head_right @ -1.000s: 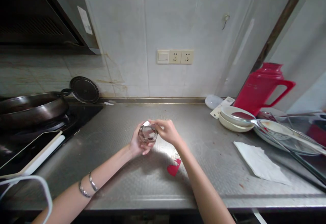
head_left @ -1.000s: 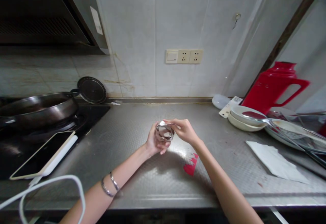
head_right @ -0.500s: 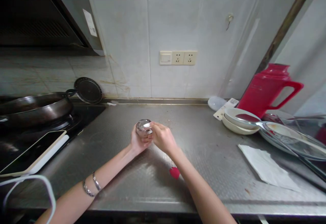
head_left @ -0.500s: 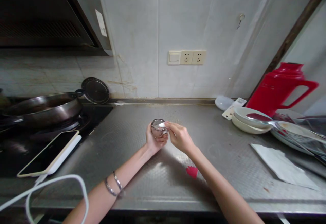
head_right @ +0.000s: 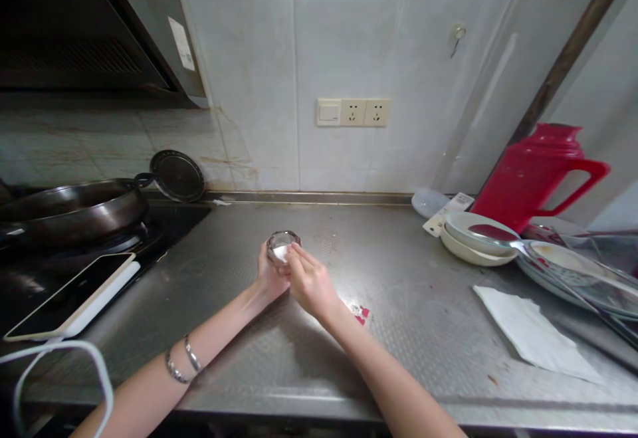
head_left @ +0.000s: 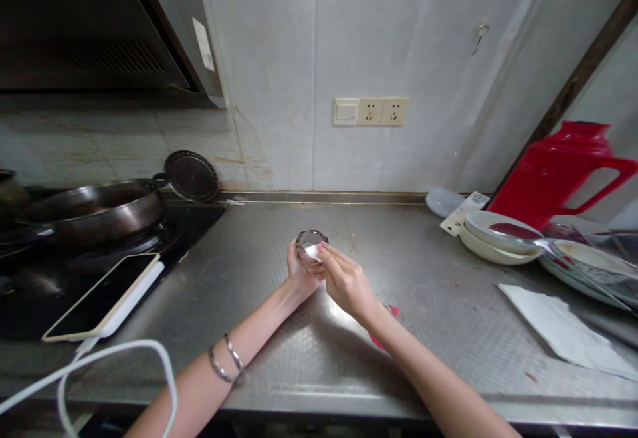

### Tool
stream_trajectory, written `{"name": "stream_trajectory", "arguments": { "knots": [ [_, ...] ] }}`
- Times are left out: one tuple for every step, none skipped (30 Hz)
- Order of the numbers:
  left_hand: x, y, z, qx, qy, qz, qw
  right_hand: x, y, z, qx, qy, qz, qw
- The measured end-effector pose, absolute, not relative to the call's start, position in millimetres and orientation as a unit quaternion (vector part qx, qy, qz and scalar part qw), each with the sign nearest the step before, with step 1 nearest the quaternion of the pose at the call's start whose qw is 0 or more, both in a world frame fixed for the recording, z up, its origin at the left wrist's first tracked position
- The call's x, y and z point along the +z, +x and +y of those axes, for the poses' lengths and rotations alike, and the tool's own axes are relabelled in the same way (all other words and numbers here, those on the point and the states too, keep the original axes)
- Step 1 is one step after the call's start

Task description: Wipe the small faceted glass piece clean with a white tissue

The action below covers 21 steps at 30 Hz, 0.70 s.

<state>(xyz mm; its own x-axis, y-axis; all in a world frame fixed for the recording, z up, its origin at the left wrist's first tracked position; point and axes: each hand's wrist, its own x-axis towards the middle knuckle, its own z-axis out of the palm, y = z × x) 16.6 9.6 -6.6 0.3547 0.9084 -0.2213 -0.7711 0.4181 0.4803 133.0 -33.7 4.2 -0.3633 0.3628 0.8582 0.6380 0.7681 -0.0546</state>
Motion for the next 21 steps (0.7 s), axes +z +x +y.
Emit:
{"name": "stream_trajectory", "arguments": {
  "knots": [
    [-6.7, 16.6, 9.6, 0.519, 0.150, 0.233, 0.808, 4.5, 133.7, -33.7, -0.145, -0.306, -0.814, 0.472],
    [-6.5, 16.5, 9.6, 0.520, 0.153, 0.235, 0.807, 5.0, 134.3, -33.8, -0.144, -0.304, -0.815, 0.471],
    [-6.0, 16.5, 9.6, 0.522, 0.155, 0.238, 0.804, 5.5, 134.6, -34.0, -0.144, -0.301, -0.818, 0.469],
    [-5.4, 16.5, 9.7, 0.524, 0.156, 0.244, 0.801, 6.0, 134.5, -34.4, -0.145, -0.297, -0.820, 0.467],
    [-4.9, 16.6, 9.9, 0.527, 0.157, 0.250, 0.797, 6.5, 134.0, -35.0, -0.148, -0.291, -0.822, 0.466],
    [-4.6, 16.7, 10.4, 0.532, 0.158, 0.255, 0.792, 6.9, 133.3, -35.7, -0.151, -0.284, -0.824, 0.466],
    [-4.8, 17.0, 11.1, 0.539, 0.158, 0.257, 0.786, 7.2, 132.3, -36.5, -0.155, -0.277, -0.826, 0.466],
    [-5.5, 17.4, 11.9, 0.544, 0.159, 0.259, 0.782, 7.4, 131.2, -37.2, -0.158, -0.271, -0.827, 0.466],
    [-6.7, 17.9, 12.8, 0.547, 0.161, 0.260, 0.779, 7.4, 130.2, -38.0, -0.160, -0.265, -0.829, 0.466],
    [-8.3, 18.5, 13.7, 0.547, 0.164, 0.261, 0.779, 7.5, 129.5, -38.6, -0.161, -0.261, -0.830, 0.466],
    [-10.0, 19.2, 14.4, 0.541, 0.170, 0.260, 0.781, 7.5, 129.2, -39.1, -0.160, -0.257, -0.832, 0.464],
    [-11.7, 19.9, 14.8, 0.531, 0.178, 0.260, 0.787, 7.6, 129.4, -39.3, -0.157, -0.255, -0.833, 0.464],
    [-13.1, 20.6, 15.0, 0.518, 0.186, 0.260, 0.793, 7.8, 130.0, -39.3, -0.154, -0.252, -0.835, 0.465],
    [-13.9, 21.3, 14.7, 0.504, 0.193, 0.261, 0.800, 8.2, 131.1, -39.0, -0.151, -0.248, -0.836, 0.466],
    [-14.2, 21.9, 14.2, 0.490, 0.200, 0.262, 0.807, 8.8, 132.6, -38.5, -0.148, -0.245, -0.837, 0.466],
    [-14.0, 22.4, 13.4, 0.476, 0.208, 0.264, 0.812, 9.7, 134.5, -37.7, -0.145, -0.239, -0.839, 0.466],
    [-13.5, 22.7, 12.3, 0.462, 0.219, 0.270, 0.816, 10.7, 136.7, -36.6, -0.144, -0.233, -0.842, 0.464],
    [-12.7, 22.8, 11.2, 0.447, 0.233, 0.280, 0.817, 11.9, 139.1, -35.3, -0.142, -0.227, -0.846, 0.460],
    [-11.8, 22.7, 10.1, 0.432, 0.251, 0.294, 0.815, 13.2, 141.6, -33.9, -0.140, -0.223, -0.852, 0.453],
    [-11.2, 22.4, 9.0, 0.420, 0.272, 0.309, 0.809, 14.6, 144.1, -32.4, -0.138, -0.219, -0.857, 0.445],
    [-10.8, 22.1, 8.0, 0.408, 0.292, 0.323, 0.803, 16.0, 146.6, -30.8, -0.135, -0.217, -0.862, 0.437]
  ]
}}
